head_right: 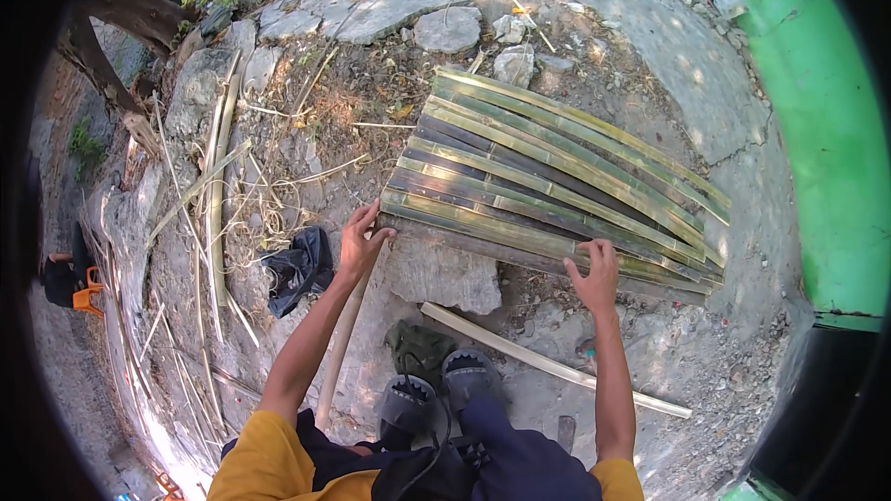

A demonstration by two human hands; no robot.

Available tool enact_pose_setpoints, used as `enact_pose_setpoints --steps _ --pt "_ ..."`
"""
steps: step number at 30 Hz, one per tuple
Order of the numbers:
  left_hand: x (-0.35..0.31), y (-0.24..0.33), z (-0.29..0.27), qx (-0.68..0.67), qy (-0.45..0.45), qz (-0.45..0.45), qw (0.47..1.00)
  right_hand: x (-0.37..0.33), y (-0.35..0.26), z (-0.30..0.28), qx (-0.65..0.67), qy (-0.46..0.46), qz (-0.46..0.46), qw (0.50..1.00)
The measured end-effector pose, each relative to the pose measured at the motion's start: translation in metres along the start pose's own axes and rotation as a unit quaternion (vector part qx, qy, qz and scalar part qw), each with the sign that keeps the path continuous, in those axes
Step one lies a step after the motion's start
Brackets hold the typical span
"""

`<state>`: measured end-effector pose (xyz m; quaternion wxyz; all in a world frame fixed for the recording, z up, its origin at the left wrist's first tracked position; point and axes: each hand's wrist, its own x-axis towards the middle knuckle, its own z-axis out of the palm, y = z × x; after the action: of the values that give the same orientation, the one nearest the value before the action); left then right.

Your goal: The person constructs a flat panel of bamboo strips by laying them across a wooden support and hammering small nails through the strips into the wood.

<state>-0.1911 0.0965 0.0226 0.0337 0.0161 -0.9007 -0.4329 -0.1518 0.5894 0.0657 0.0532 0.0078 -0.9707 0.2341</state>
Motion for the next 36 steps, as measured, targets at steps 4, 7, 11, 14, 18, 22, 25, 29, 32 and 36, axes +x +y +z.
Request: enact_pose_setpoints --steps 4,7,11,14,18,22,25,29,32,36 --pt "0.002 0.010 0.010 -0.036 -0.004 -0.024 0.999 -0.019 0.013 -0.013 0.043 -0.047 -0.068 0.996" --pt "0.002 0.005 0.008 -0.043 -0.003 -0.035 0.998 -0.007 0.007 -0.020 0.032 -0.068 -0.067 0.995" --pt "0.000 -0.010 0.007 0.005 0.032 0.055 0.998 -0.013 0.003 -0.006 0.013 -0.070 -0.046 0.996" --pt "0.000 -0.003 0.011 -0.014 0.018 0.020 1.000 -0.016 0.002 -0.006 0.000 -0.053 -0.043 0.998" --pt "0.001 0.001 0.011 -0.023 0.007 -0.015 1.000 -0.014 0.003 -0.007 0.007 -0.061 -0.034 0.998" --pt "0.000 -0.001 0.013 -0.009 0.013 0.017 1.000 0.002 0.013 -0.014 -0.009 -0.105 -0.028 0.994" --pt "-0.003 -0.009 0.015 0.003 0.039 0.068 0.997 0.017 0.001 -0.018 -0.061 -0.053 -0.061 0.995" --pt "-0.005 -0.009 0.020 -0.089 0.017 -0.028 0.995 0.022 0.006 0.002 -0.134 -0.133 -0.063 0.980" --pt "-0.007 -0.001 0.021 -0.092 0.022 -0.044 0.995 0.023 0.005 0.002 -0.129 -0.156 -0.028 0.979" --pt "-0.006 0.007 0.019 -0.089 0.006 -0.075 0.993 0.018 0.013 -0.003 -0.106 -0.138 -0.040 0.984"
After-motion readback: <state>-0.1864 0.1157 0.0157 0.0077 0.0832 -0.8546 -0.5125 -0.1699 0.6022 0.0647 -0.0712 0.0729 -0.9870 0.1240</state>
